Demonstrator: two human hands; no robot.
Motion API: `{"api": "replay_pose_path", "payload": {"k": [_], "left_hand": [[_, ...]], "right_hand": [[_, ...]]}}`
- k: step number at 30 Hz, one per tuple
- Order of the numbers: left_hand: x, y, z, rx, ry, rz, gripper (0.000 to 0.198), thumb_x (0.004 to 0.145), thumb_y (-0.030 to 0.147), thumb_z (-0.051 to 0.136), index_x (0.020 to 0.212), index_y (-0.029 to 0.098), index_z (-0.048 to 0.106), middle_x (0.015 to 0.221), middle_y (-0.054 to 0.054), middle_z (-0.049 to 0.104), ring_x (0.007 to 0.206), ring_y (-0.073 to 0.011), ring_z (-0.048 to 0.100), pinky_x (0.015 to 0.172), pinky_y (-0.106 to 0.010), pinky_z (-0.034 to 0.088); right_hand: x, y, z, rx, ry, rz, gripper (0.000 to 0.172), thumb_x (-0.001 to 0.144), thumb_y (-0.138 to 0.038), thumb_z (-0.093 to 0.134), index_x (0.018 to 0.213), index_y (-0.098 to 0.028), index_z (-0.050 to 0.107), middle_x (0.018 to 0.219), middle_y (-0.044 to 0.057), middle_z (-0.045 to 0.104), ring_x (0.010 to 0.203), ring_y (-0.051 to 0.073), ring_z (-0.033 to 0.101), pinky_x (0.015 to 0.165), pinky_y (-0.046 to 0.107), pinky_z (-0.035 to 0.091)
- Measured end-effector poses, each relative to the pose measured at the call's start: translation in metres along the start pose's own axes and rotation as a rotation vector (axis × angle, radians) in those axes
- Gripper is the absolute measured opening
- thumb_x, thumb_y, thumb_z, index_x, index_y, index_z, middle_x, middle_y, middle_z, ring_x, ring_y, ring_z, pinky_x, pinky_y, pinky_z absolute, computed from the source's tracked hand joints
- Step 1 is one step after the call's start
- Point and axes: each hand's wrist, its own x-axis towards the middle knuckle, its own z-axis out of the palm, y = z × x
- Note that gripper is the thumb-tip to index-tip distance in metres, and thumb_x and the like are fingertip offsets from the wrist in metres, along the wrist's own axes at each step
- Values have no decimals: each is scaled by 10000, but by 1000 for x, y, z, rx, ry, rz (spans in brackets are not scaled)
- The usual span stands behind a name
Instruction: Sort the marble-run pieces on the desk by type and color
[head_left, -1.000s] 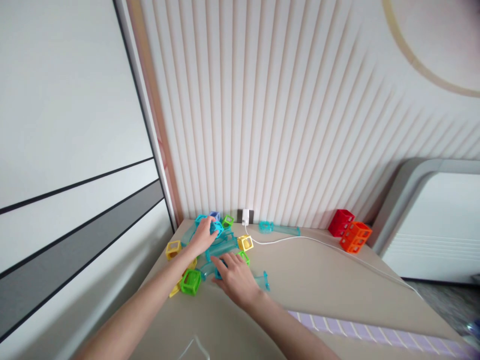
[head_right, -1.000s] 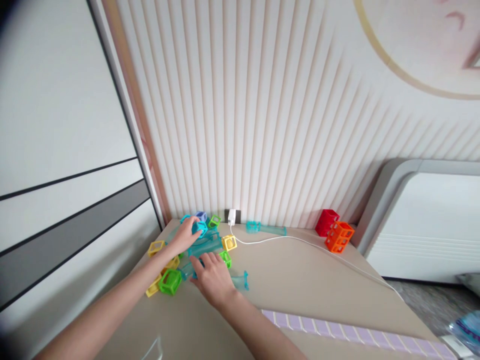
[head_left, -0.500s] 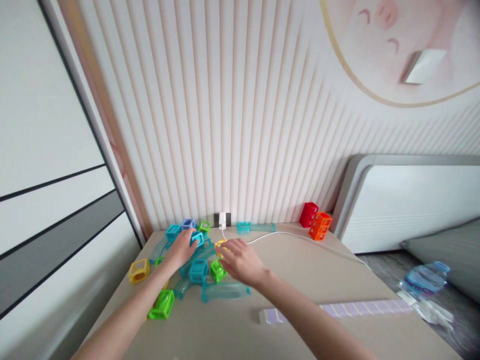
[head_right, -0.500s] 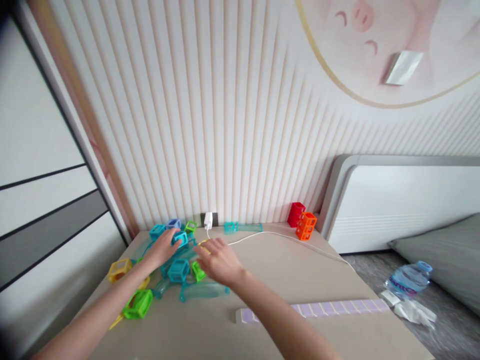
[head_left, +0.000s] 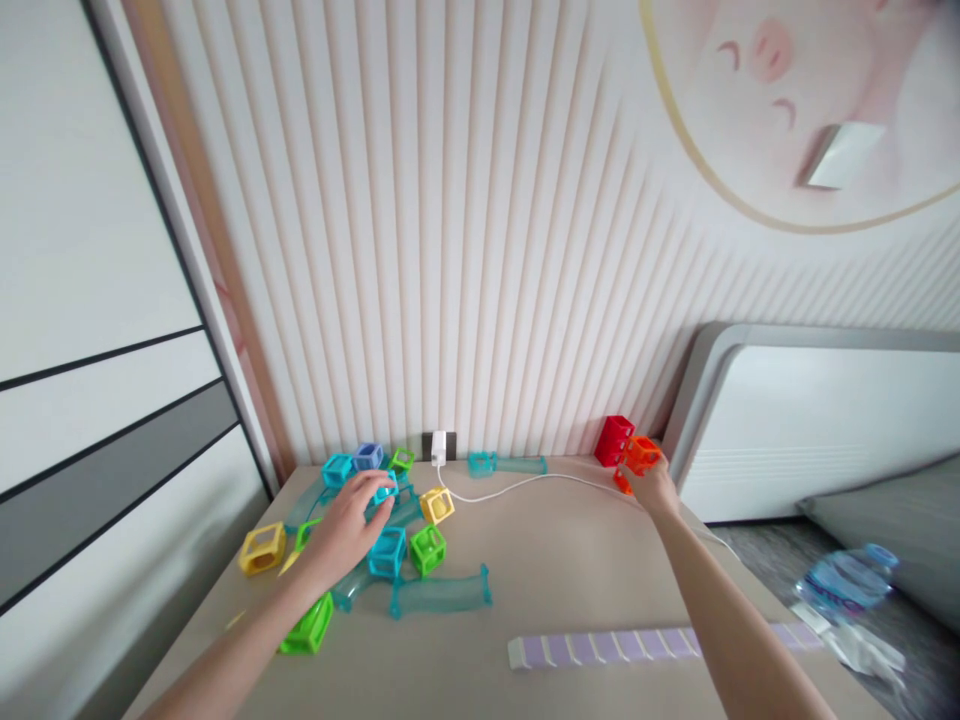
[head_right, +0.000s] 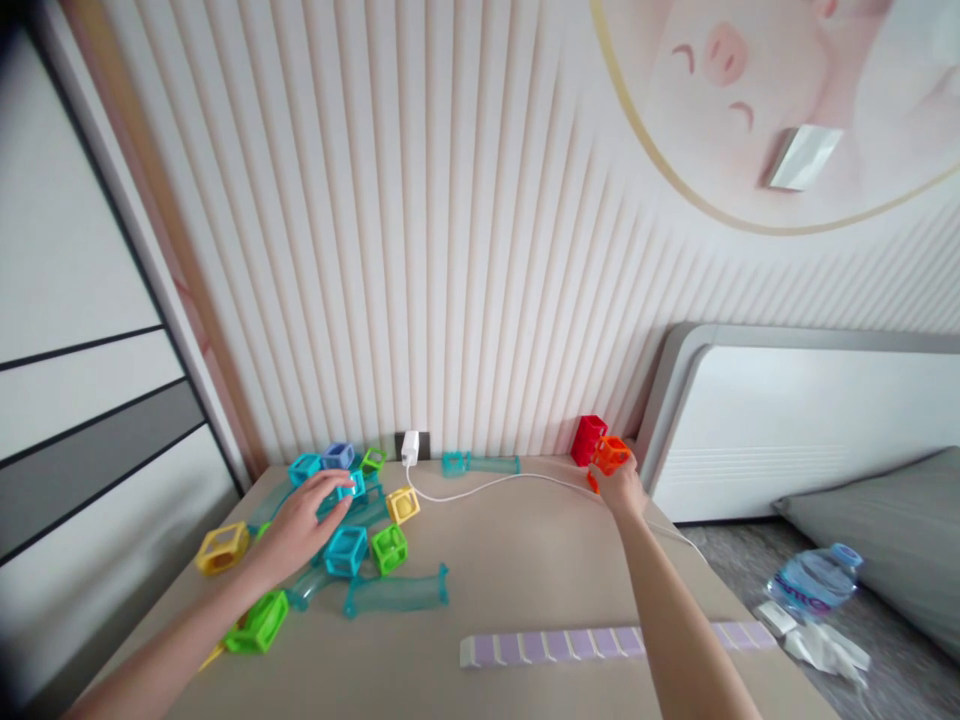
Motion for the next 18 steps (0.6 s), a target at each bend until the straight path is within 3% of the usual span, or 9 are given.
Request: {"api": "replay_pose_path", "payload": {"k": [4,9,13,15,18], "left_hand": [[-9,26,-13,-56,-42,9,215,972,382,514,1020,256,682,1185,-75,691,1177,-262,650,1067,-443,514],[-25,53,-23,-131,-123,33,229,990,333,516,1167,279,651,1261,-69,679,1220,-246,636,1082,-414,506],[-35,77,-23,-247,-193,5,409,974,374,566,1377,306,544,1376,-88,637,1225,-266,646,1045,-411,543],[-41,87,-22,-309,-236,-10,575,946,418,621,1484,324,443,1461,-104,582,1276,-287,619,1056,-423,540],[-53,93,-16,-367,-259,-52,711,916,451,669,1548,340,363,1515,-109,540,1353,-312,557,1107,-451,503]], "right_hand": [[-5,-10,-1,30,-38,174,338,963,-356,675,1232,-158,629,1233,97,660,1064,253,668,916,478,559],[-47,-60,4,271,-109,70,582,802,-586,700,1138,-115,633,1115,226,717,1054,375,672,916,559,520],[-119,-120,12,558,-446,-137,666,744,-731,685,1101,-169,668,1113,173,760,1023,321,722,890,450,581],[-160,-150,14,661,-623,-202,615,798,-702,685,1136,-189,682,1114,147,769,1016,304,732,901,448,589],[-211,-185,16,920,-979,-183,531,854,-633,696,1175,-213,661,1163,129,756,1059,300,724,952,479,573]]}}
